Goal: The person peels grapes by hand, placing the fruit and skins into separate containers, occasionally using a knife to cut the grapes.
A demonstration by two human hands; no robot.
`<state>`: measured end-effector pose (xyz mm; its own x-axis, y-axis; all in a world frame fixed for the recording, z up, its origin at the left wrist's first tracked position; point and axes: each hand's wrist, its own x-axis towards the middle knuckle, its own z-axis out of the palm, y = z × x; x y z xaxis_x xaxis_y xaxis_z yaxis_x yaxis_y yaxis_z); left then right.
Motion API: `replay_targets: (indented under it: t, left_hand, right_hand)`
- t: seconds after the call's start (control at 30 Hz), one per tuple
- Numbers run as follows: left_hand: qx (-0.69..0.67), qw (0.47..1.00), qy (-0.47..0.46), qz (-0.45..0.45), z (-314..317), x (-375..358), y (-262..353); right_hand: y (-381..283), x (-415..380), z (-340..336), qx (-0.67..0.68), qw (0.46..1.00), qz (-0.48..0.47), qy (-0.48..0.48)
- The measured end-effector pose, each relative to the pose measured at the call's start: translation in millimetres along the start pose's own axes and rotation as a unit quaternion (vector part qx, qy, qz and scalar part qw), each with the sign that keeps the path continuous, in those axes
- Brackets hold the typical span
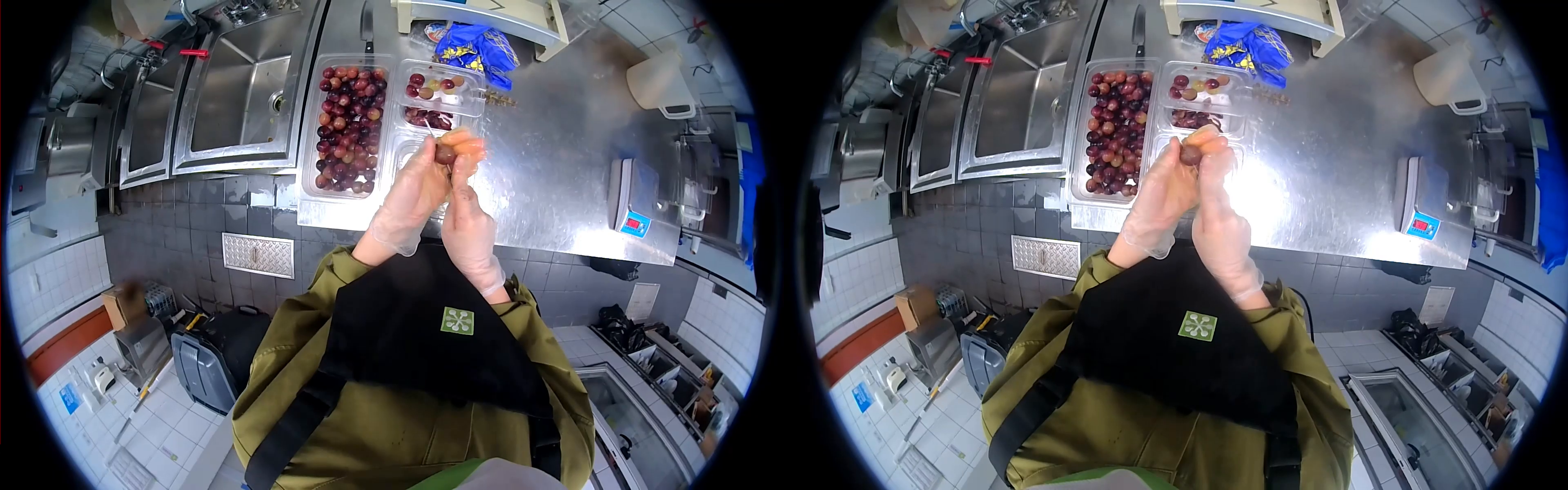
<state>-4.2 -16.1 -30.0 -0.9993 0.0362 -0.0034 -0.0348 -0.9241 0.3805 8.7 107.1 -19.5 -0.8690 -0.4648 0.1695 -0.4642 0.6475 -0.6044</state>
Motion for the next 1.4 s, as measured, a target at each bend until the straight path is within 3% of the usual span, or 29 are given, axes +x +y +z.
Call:
replay_targets:
  t: [0.1, 0.17, 0.27, 0.37, 0.4, 0.47, 0.5, 0.53, 0.6, 0.67, 0.77, 0.87, 0.9, 1.0, 1.07, 1.13, 1.2, 1.33, 1.37, 1.4]
  left_hand:
    - [0.007, 0.999, 0.040, -0.004, -4.9, -1.4, -3.4]
    - [0.052, 0.997, 0.059, -0.025, -6.1, -2.5, -2.3]
    - [-0.102, 0.989, 0.104, -0.035, -8.6, -0.2, -1.6]
    - [-0.280, 0.946, 0.165, -0.018, -33.9, 13.3, -5.1]
    - [-0.234, 0.953, 0.189, -0.021, -43.7, 22.7, -3.7]
    - [-0.142, 0.961, 0.236, -0.026, -64.3, 48.7, 3.5]
    - [0.091, 0.967, 0.230, 0.053, -73.3, 66.7, -0.5]
    - [0.318, 0.915, 0.211, 0.129, -80.0, 88.4, -10.4]
    - [0.664, 0.700, 0.156, 0.214, -79.1, 114.4, -18.6]
    - [0.873, 0.422, 0.096, 0.225, -67.5, 130.3, -17.5]
    - [0.926, 0.353, 0.069, 0.114, -96.0, 155.7, -33.4]
    - [0.917, 0.306, 0.093, 0.239, -96.7, 146.5, -35.6]
    - [0.893, 0.324, 0.095, 0.296, -83.0, 137.1, -25.4]
    - [0.874, 0.392, 0.200, 0.208, -74.0, 107.4, 35.3]
    - [0.881, 0.360, 0.278, 0.133, -108.1, 79.6, 71.3]
    - [0.924, 0.269, 0.271, -0.012, -127.0, 52.9, 89.1]
    - [0.952, 0.220, 0.188, -0.094, -159.2, 35.1, 88.7]
    - [0.978, 0.154, 0.122, -0.066, -185.0, 31.2, 79.8]
    - [0.977, 0.162, 0.114, -0.084, -187.2, 33.3, 82.4]
    - [0.966, 0.209, 0.130, -0.084, -179.4, 32.0, 85.5]
  right_hand:
    - [7.0, 1.8, 13.0, 0.082, 0.996, -0.013, 0.042]
    - [7.6, 3.7, 11.9, 0.114, 0.993, 0.010, 0.017]
    - [11.2, 8.7, 11.6, 0.122, 0.992, 0.005, 0.007]
    - [12.0, 11.7, 4.9, 0.084, 0.995, 0.023, -0.038]
    - [12.6, 11.6, 1.4, 0.066, 0.995, 0.037, -0.060]
    - [17.8, 9.0, 0.8, 0.090, 0.996, -0.005, 0.002]
    - [20.1, 6.7, 1.4, 0.102, 0.994, -0.027, 0.032]
    - [21.9, 3.8, 1.6, 0.107, 0.994, -0.013, 0.033]
    - [26.0, -0.2, -0.3, 0.115, 0.993, 0.014, 0.036]
    - [28.2, -0.1, -3.8, 0.130, 0.990, 0.031, 0.039]
    - [32.9, -2.4, -5.7, 0.117, 0.991, 0.034, 0.058]
    - [39.7, -6.5, -6.0, 0.130, 0.987, 0.085, 0.051]
    - [40.1, -6.1, -7.3, 0.137, 0.984, 0.098, 0.050]
    - [45.5, -8.1, -10.5, 0.148, 0.979, 0.126, 0.055]
    - [48.4, -7.7, -11.1, 0.161, 0.977, 0.120, 0.069]
    - [50.2, -6.4, -10.2, 0.164, 0.978, 0.098, 0.086]
    - [43.5, -2.8, -11.6, 0.172, 0.978, 0.093, 0.079]
    - [38.5, -2.3, -9.7, 0.171, 0.980, 0.094, 0.038]
    - [37.3, -2.6, -8.8, 0.181, 0.979, 0.092, 0.033]
    - [36.8, -2.8, -7.6, 0.188, 0.978, 0.089, 0.029]
